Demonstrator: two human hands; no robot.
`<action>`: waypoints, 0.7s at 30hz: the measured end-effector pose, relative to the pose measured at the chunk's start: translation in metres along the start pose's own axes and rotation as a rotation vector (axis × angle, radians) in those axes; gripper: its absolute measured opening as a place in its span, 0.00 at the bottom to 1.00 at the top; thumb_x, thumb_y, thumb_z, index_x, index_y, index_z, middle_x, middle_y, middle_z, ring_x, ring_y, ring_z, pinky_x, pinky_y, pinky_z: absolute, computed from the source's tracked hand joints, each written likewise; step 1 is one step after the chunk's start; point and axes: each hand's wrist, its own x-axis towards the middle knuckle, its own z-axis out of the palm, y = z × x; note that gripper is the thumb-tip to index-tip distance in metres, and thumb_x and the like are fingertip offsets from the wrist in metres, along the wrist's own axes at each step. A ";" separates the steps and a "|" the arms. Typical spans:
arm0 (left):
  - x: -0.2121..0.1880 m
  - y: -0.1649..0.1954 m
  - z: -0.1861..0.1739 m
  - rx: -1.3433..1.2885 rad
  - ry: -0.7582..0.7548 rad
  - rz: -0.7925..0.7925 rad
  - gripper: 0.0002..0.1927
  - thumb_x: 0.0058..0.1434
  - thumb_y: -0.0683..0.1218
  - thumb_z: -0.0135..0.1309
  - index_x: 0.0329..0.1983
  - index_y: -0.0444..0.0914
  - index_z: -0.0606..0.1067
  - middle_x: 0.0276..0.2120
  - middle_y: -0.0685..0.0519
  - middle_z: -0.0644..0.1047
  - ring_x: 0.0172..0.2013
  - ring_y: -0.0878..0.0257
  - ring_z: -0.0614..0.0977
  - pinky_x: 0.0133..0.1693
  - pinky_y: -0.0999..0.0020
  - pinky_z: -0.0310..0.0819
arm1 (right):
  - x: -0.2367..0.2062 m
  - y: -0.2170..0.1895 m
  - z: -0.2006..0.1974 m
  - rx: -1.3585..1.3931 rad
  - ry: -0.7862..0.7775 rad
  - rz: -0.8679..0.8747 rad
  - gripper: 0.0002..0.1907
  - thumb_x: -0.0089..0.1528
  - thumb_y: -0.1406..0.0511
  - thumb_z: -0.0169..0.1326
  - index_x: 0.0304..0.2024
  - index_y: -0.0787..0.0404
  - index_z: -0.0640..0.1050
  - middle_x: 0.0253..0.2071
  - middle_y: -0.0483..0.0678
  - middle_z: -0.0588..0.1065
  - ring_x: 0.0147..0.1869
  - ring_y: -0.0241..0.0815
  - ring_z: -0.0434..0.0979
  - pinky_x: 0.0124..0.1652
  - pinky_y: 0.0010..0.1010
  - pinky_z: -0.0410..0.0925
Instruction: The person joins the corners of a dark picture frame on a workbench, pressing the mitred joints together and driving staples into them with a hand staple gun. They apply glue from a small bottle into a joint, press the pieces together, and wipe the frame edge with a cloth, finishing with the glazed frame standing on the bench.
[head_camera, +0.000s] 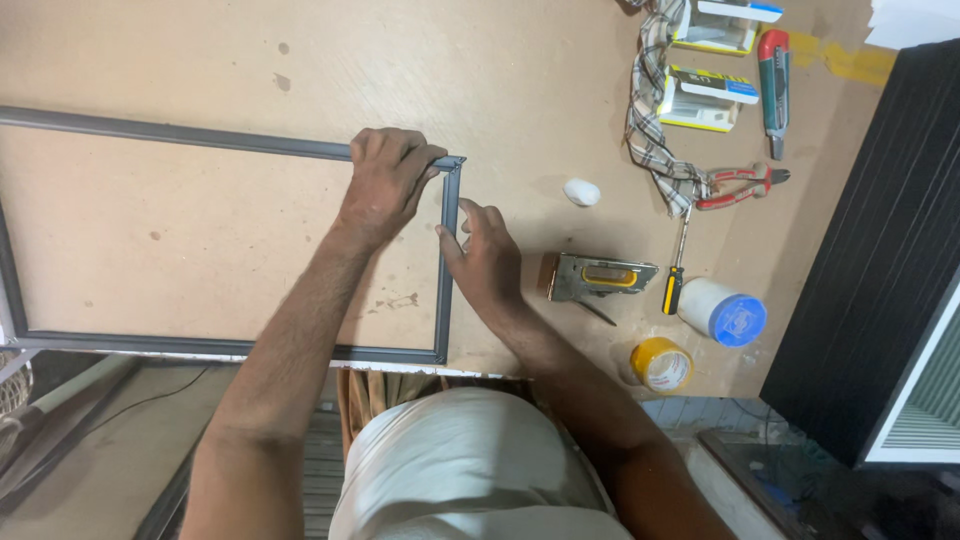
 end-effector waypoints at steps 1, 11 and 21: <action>0.001 0.000 0.000 -0.021 -0.009 0.009 0.13 0.69 0.47 0.61 0.55 0.40 0.80 0.49 0.52 0.74 0.54 0.57 0.72 0.59 0.51 0.60 | -0.002 0.004 0.000 0.020 -0.019 0.011 0.23 0.61 0.62 0.65 0.57 0.61 0.74 0.37 0.49 0.72 0.29 0.40 0.75 0.30 0.33 0.70; 0.005 -0.005 0.012 0.094 -0.028 0.065 0.11 0.71 0.46 0.60 0.54 0.40 0.80 0.49 0.53 0.75 0.53 0.56 0.73 0.57 0.52 0.62 | -0.005 0.020 0.002 0.020 -0.132 -0.006 0.23 0.64 0.64 0.61 0.58 0.65 0.70 0.40 0.52 0.72 0.32 0.38 0.77 0.30 0.30 0.72; 0.005 -0.008 0.012 0.040 -0.060 0.067 0.08 0.72 0.47 0.57 0.50 0.40 0.80 0.46 0.53 0.75 0.50 0.58 0.74 0.56 0.52 0.62 | -0.005 0.025 0.005 0.039 -0.168 0.057 0.22 0.65 0.64 0.61 0.58 0.64 0.69 0.41 0.52 0.71 0.33 0.39 0.77 0.31 0.31 0.72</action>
